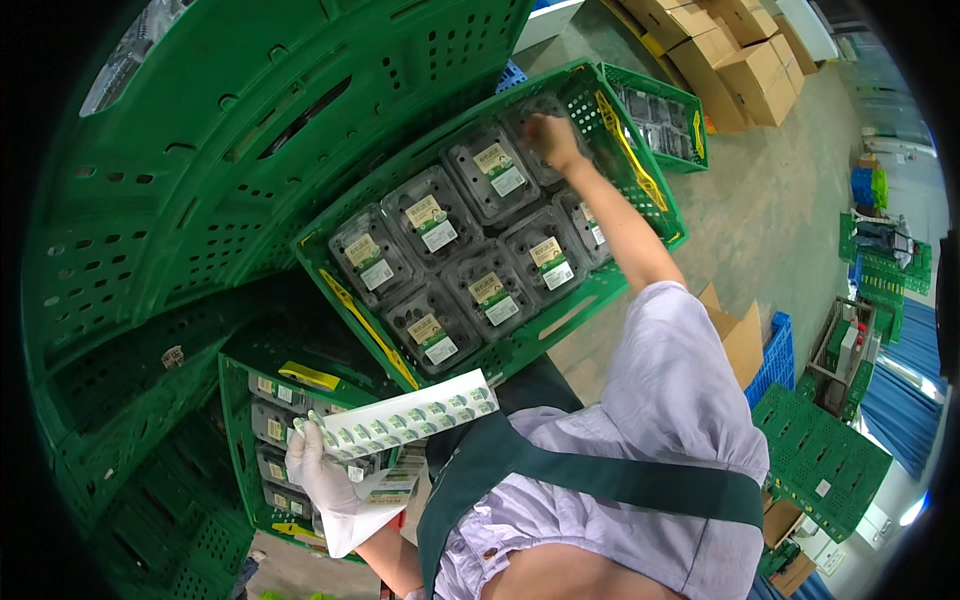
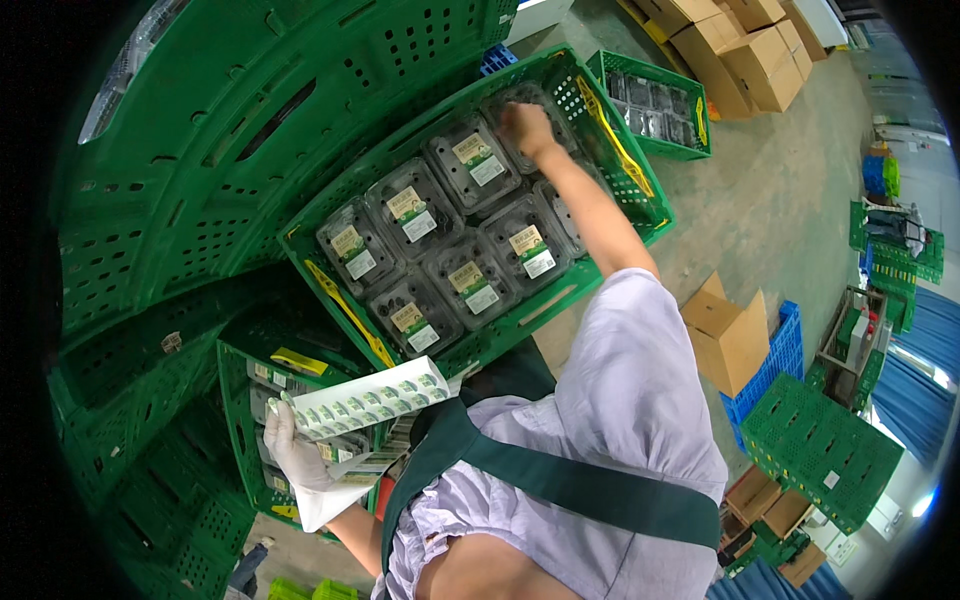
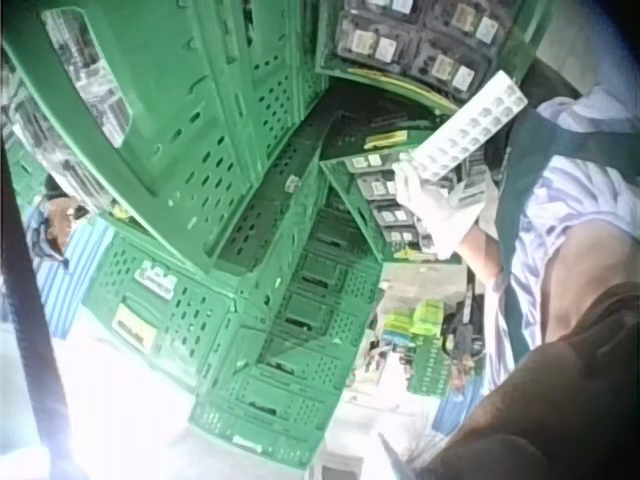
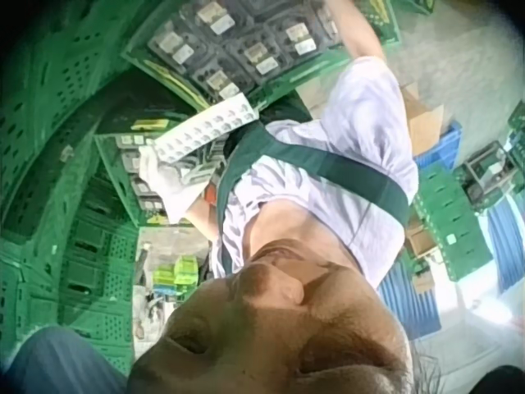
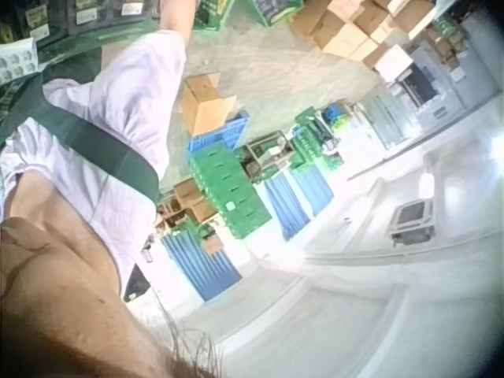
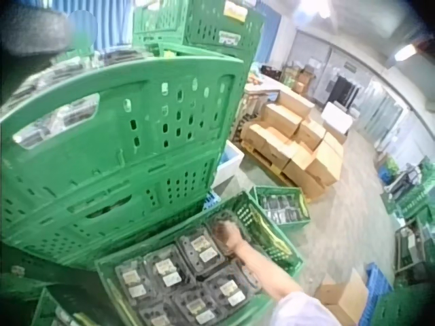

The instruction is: The person applies labels to plastic containers of blueberries by hand, peeling individual labels from a sheet and sticking them onto the lids of the containers inside green plastic crates.

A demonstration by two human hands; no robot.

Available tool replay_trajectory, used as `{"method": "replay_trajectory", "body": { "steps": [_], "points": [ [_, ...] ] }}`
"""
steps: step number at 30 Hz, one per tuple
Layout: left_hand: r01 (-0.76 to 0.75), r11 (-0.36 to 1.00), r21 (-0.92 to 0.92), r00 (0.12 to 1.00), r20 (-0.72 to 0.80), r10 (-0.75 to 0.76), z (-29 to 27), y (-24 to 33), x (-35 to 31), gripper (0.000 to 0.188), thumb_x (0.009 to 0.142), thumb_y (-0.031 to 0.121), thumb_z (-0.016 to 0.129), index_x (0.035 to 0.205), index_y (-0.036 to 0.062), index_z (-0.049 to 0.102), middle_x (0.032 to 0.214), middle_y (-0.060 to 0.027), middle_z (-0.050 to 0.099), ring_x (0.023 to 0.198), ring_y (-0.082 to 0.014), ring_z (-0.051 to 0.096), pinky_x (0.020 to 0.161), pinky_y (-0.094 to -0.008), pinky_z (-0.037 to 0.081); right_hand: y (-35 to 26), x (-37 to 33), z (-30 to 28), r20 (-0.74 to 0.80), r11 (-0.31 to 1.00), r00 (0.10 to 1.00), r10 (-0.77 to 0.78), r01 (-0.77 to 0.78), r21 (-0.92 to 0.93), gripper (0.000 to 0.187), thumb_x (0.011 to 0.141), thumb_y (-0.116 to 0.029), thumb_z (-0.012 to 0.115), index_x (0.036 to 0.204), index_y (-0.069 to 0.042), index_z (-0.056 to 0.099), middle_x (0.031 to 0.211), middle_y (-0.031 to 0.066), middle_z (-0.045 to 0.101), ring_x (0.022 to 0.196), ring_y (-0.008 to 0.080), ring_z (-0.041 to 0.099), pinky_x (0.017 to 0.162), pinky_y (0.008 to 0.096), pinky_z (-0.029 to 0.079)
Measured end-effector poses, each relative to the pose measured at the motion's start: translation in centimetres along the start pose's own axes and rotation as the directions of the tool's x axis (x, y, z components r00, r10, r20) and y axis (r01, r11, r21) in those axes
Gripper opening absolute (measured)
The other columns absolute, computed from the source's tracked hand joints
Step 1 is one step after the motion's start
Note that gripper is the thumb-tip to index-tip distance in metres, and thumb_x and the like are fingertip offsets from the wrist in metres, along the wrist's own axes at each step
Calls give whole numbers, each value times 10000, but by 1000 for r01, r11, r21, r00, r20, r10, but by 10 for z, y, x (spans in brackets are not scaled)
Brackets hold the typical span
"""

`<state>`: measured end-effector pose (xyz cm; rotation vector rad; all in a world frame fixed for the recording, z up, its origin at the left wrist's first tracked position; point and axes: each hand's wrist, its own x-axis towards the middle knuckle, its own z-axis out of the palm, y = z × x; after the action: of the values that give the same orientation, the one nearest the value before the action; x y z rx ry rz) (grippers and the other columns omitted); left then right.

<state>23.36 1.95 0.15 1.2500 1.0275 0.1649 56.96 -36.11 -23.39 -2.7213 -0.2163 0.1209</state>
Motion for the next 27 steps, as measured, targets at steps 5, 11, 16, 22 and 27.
{"method": "replay_trajectory", "body": {
  "steps": [5, 11, 16, 22, 27],
  "points": [
    [-26, 1000, 0, 999, 34, 26, 9, 3, 1, 150, 848, 146, 571, 785, 12, 594, 760, -26, 584, 686, -75, 512, 665, -213, 407, 55, 3, -39, 83, 916, 991, 107, -130, 379, 227, 629, -5, 690, 846, -27, 628, 761, 52, 643, 703, 101, 602, 644, 250, 488],
    [-19, 996, 87, 993, 114, 9, 23, -2, 7, 153, 860, 143, 561, 836, -2, 604, 777, -9, 582, 702, -65, 502, 665, -204, 401, 63, 15, -26, -31, 951, 985, -171, 173, 255, 183, 625, 39, 593, 787, -47, 591, 674, 92, 603, 626, 214, 595, 576, 303, 461],
    [-4, 987, 158, 969, 244, -35, 23, -8, 13, 174, 867, 147, 547, 900, -18, 590, 833, -10, 580, 739, -71, 498, 687, -204, 386, 51, 9, 2, -158, 914, 946, -283, 216, -343, 245, 683, 49, 550, 896, -71, 553, 829, 97, 609, 805, 290, 574, 643, 359, 477],
    [-51, 965, 259, 923, 382, -53, 38, 0, 8, 249, 869, 52, 447, 1077, -20, 562, 991, -52, 591, 900, -103, 539, 809, -222, 414, -63, -47, -21, 33, 974, 986, -162, 154, 169, 173, 735, -126, 659, 861, -18, 609, 770, 124, 632, 651, 279, 599, 589, 336, 464],
    [-104, 982, 160, 939, 342, 44, 31, -6, -2, 232, 851, 29, 516, 1072, -12, 573, 935, -36, 618, 823, -72, 555, 732, -199, 442, -255, -145, -93, 353, 730, 789, -503, 169, 663, 311, 741, -220, 677, 986, -34, 627, 882, 71, 658, 774, 133, 608, 691, 257, 486]
  ]
}}
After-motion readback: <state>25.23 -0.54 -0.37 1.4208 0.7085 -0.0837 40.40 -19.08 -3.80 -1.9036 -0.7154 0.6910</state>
